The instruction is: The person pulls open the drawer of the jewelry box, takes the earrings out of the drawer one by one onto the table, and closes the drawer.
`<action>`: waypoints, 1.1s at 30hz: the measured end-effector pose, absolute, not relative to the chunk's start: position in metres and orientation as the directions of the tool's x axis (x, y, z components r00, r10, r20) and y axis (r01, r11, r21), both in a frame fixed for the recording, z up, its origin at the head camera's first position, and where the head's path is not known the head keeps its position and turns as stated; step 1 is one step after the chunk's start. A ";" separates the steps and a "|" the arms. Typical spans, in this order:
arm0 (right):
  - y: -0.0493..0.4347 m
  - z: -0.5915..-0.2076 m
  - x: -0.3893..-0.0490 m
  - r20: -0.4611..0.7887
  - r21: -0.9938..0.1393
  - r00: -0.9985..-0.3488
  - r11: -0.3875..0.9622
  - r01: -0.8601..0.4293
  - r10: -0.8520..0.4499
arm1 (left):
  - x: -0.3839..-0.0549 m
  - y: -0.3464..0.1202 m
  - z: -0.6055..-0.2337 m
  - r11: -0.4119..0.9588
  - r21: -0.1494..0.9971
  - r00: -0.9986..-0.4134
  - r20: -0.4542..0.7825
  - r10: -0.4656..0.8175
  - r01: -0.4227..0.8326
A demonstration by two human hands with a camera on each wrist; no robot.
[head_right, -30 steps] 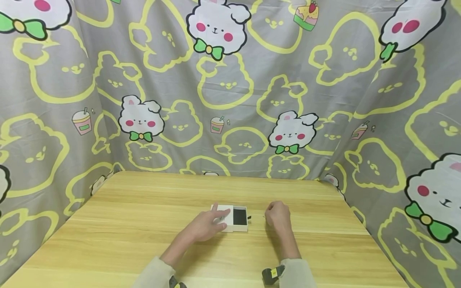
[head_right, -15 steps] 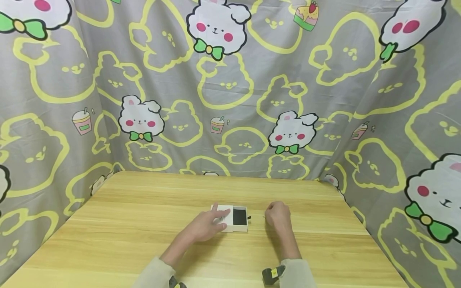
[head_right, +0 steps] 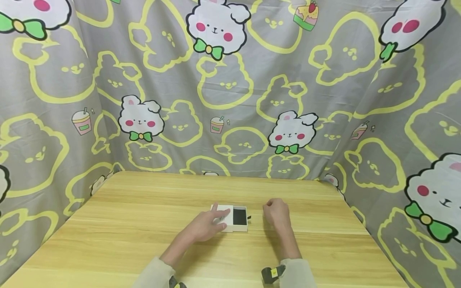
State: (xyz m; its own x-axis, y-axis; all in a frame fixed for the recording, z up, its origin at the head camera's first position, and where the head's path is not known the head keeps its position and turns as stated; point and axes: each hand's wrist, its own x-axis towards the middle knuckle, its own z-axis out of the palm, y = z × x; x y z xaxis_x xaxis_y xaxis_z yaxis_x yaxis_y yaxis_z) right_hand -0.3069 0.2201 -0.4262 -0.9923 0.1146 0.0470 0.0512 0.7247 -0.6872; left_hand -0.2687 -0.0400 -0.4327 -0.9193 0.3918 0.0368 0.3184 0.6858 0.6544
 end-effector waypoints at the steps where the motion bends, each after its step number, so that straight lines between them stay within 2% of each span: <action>1: 0.219 -0.425 -0.307 0.044 -0.693 -0.993 0.719 0.052 0.114 | -0.269 -0.040 -0.433 0.686 0.654 -0.920 0.037 0.391 0.318; 8: 0.210 -0.417 -0.304 0.046 -0.745 -0.996 0.667 0.019 0.080 | -0.269 -0.041 -0.433 0.686 0.655 -0.920 0.037 0.389 0.317; 17: 0.193 -0.413 -0.301 -0.060 -0.849 -0.998 0.528 0.040 -0.021 | -0.268 -0.040 -0.432 0.687 0.646 -0.919 0.061 0.390 0.334; 26: 0.182 -0.413 -0.299 -0.090 -0.851 -0.993 0.523 0.037 -0.076 | -0.270 -0.040 -0.432 0.687 0.640 -0.918 0.076 0.390 0.344; 33: 0.176 -0.413 -0.297 -0.111 -0.881 -0.989 0.471 0.053 -0.096 | -0.271 -0.040 -0.433 0.691 0.636 -0.918 0.071 0.391 0.343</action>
State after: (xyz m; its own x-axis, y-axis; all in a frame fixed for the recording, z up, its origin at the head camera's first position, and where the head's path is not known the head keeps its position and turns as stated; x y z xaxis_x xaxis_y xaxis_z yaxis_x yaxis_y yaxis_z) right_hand -0.2968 0.1762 -0.4134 -0.9891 -0.0964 -0.1114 0.0534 0.4705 -0.8808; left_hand -0.2714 -0.0401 -0.4335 -0.9179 0.3905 0.0706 0.3429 0.6909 0.6365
